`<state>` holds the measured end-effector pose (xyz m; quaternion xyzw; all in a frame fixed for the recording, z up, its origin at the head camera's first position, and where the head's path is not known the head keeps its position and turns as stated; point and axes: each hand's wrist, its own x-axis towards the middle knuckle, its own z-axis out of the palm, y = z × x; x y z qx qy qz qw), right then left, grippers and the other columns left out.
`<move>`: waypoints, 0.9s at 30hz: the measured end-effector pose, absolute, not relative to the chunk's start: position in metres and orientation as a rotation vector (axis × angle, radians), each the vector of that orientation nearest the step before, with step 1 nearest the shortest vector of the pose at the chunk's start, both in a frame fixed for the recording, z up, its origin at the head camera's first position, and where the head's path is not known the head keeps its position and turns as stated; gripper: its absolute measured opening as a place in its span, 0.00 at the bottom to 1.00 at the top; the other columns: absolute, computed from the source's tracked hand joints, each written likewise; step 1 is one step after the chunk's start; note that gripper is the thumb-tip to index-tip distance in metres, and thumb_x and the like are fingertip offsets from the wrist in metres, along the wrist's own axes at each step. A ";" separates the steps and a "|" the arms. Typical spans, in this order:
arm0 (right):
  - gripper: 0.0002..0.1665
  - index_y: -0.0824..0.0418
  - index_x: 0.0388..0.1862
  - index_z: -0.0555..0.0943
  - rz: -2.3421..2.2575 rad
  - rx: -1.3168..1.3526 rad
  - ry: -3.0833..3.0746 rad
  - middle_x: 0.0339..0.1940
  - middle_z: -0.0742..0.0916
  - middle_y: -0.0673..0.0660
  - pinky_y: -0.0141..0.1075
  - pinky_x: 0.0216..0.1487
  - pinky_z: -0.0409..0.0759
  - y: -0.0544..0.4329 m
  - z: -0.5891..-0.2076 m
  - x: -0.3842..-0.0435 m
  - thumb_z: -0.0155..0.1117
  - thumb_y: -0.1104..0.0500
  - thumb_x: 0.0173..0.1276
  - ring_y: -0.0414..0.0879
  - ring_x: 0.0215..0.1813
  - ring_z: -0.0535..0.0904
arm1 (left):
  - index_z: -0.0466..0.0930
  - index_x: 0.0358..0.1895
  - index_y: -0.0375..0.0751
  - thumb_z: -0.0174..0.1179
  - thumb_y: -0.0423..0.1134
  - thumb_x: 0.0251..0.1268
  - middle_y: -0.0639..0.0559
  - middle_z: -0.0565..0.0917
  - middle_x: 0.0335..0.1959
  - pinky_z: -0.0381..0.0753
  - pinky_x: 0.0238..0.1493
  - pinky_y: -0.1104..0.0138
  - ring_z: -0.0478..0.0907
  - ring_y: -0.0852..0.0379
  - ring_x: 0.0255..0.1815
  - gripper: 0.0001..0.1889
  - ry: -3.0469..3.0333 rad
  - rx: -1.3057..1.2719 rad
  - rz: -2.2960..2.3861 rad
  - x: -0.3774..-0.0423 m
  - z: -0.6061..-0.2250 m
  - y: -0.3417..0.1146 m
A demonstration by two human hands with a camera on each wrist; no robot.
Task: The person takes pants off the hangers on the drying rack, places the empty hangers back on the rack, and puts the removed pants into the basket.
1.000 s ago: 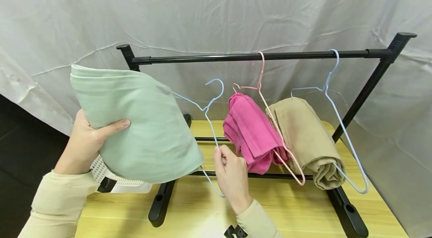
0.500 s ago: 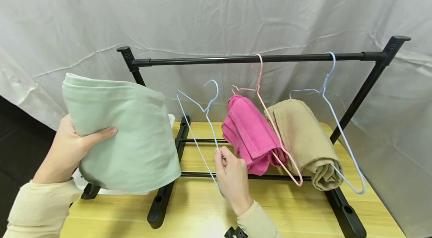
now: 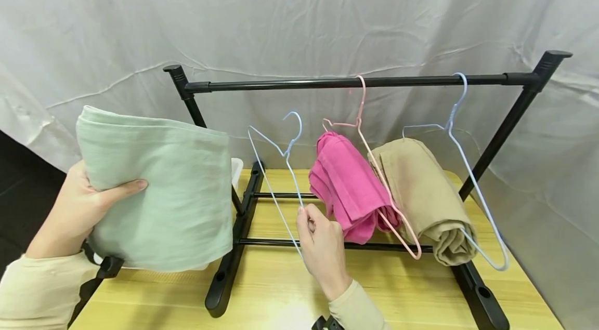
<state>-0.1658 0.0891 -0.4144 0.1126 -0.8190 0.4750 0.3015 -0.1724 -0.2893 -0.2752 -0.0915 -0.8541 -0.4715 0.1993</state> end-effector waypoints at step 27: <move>0.25 0.51 0.23 0.66 1.280 0.340 -2.162 0.17 0.55 0.37 0.23 0.20 0.49 0.090 -0.418 -0.165 0.58 0.60 0.84 0.26 0.21 0.46 | 0.79 0.57 0.58 0.75 0.22 0.58 0.73 0.85 0.45 0.80 0.38 0.81 0.82 0.74 0.40 0.31 -2.327 -0.140 -1.385 -0.161 -0.278 -0.353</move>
